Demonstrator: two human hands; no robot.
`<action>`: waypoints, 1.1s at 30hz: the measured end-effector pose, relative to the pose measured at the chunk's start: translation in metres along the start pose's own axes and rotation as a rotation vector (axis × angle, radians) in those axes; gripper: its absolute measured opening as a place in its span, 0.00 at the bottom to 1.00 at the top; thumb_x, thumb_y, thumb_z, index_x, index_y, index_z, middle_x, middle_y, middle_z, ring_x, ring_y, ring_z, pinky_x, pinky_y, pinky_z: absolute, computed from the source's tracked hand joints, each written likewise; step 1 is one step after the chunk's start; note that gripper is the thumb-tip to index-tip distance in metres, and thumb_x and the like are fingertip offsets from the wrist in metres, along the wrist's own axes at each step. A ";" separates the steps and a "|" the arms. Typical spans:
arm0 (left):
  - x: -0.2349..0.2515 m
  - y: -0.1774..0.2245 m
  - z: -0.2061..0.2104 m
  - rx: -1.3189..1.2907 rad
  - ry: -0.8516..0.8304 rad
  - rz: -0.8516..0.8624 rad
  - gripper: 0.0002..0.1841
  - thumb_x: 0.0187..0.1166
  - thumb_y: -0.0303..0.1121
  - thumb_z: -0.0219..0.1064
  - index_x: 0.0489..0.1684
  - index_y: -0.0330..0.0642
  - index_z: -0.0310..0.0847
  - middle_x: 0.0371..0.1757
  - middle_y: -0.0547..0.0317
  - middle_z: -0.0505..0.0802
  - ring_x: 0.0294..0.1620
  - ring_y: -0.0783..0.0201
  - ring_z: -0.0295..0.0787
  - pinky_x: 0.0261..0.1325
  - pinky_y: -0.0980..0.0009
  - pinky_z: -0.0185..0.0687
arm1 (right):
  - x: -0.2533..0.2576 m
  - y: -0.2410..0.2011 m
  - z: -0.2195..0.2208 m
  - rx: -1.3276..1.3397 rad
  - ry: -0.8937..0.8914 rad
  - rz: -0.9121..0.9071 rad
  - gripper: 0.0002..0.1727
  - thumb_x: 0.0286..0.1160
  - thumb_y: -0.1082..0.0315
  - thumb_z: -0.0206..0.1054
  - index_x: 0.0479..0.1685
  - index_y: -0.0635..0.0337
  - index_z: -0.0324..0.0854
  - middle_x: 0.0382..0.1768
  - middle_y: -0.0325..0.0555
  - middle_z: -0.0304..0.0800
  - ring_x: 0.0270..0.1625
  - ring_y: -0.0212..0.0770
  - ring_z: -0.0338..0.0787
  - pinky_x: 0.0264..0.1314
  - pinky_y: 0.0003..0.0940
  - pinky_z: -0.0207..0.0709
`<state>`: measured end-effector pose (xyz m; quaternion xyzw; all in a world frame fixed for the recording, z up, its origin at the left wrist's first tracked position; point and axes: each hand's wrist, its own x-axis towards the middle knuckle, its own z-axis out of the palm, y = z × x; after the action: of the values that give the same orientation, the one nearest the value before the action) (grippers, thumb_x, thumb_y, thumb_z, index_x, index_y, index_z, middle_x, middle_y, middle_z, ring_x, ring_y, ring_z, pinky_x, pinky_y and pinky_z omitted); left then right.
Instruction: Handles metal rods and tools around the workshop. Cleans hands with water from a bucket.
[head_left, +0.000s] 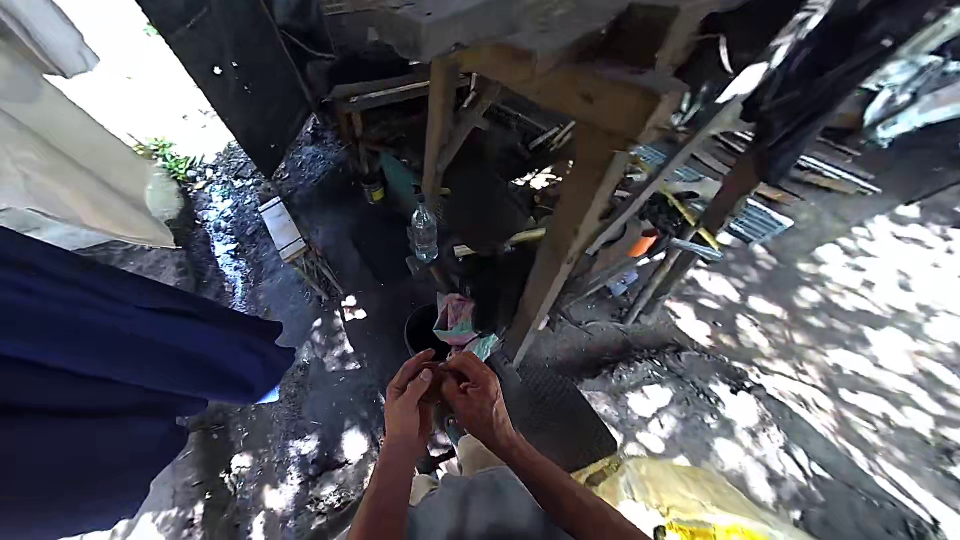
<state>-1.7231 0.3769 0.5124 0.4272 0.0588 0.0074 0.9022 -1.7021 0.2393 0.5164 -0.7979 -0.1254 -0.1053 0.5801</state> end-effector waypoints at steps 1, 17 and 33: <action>0.013 0.000 -0.004 -0.044 0.027 0.008 0.20 0.81 0.33 0.67 0.69 0.37 0.84 0.49 0.47 0.93 0.47 0.58 0.92 0.53 0.59 0.91 | 0.015 0.006 0.006 0.035 -0.023 0.004 0.06 0.69 0.69 0.69 0.39 0.57 0.90 0.38 0.38 0.90 0.40 0.29 0.89 0.42 0.26 0.87; 0.187 0.059 -0.089 1.203 0.154 0.233 0.18 0.82 0.36 0.66 0.67 0.45 0.87 0.53 0.61 0.95 0.47 0.71 0.93 0.52 0.69 0.92 | 0.185 0.099 0.118 -0.142 -0.536 -0.069 0.11 0.76 0.61 0.67 0.41 0.56 0.93 0.38 0.41 0.95 0.37 0.32 0.92 0.46 0.31 0.88; 0.246 0.140 -0.293 1.301 0.704 0.232 0.16 0.82 0.36 0.62 0.60 0.43 0.91 0.48 0.62 0.98 0.37 0.71 0.95 0.44 0.66 0.96 | 0.286 0.098 0.386 -0.321 -1.155 -0.333 0.15 0.82 0.58 0.61 0.52 0.55 0.89 0.50 0.48 0.94 0.56 0.49 0.93 0.59 0.53 0.87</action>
<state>-1.5067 0.7068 0.4120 0.8503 0.2912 0.2025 0.3888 -1.3908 0.6001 0.3999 -0.7729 -0.5245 0.2370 0.2672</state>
